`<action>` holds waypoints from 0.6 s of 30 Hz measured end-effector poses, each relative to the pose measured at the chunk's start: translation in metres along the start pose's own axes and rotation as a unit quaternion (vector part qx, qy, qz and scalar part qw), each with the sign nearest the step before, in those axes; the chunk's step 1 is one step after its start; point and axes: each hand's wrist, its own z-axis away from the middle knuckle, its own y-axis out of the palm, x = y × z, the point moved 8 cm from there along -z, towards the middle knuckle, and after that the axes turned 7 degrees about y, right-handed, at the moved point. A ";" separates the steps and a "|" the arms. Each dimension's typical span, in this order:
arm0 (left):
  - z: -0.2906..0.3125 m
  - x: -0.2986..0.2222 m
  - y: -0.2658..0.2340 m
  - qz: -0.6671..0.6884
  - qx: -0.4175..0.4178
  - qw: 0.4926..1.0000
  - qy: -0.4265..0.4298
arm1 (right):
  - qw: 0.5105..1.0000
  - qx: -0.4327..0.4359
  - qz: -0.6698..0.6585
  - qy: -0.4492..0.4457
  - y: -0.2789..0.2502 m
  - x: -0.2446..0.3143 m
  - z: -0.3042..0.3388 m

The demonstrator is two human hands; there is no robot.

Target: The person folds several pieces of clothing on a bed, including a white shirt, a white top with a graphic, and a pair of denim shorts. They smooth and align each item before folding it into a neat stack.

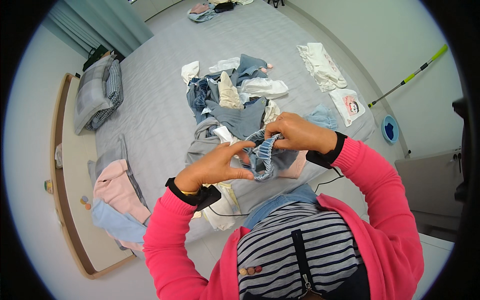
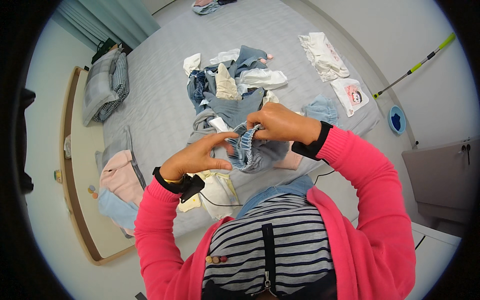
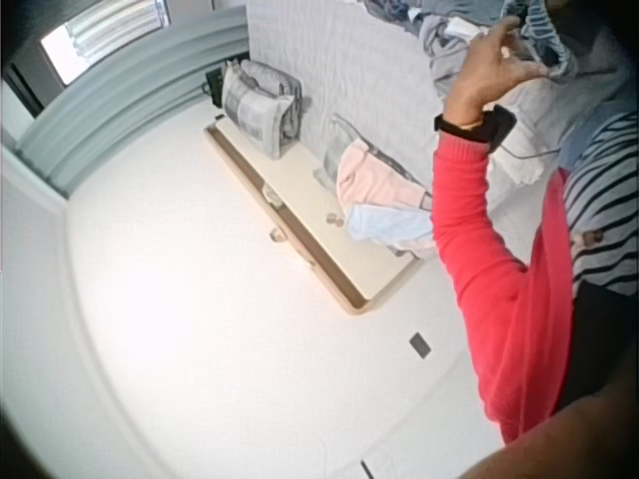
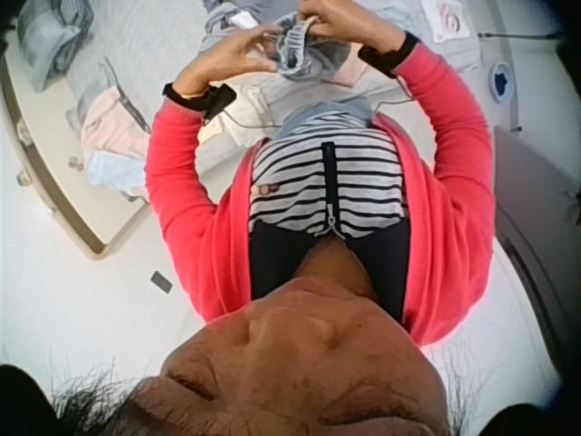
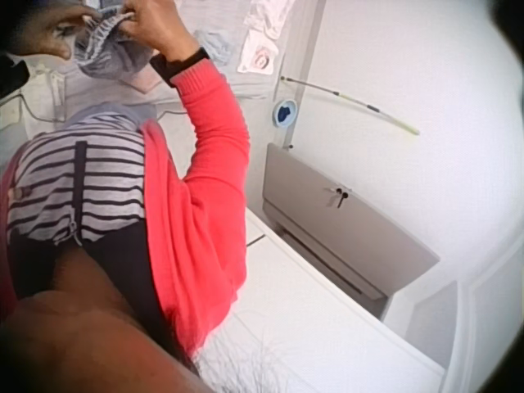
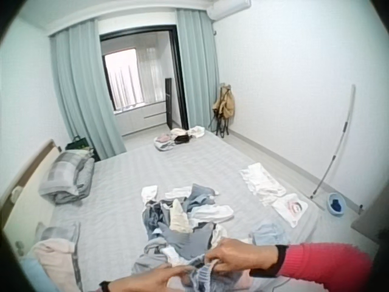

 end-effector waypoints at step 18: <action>0.030 -0.015 -0.053 -0.299 -0.211 0.924 0.111 | 0.993 -0.027 0.100 -0.051 -0.040 0.008 0.011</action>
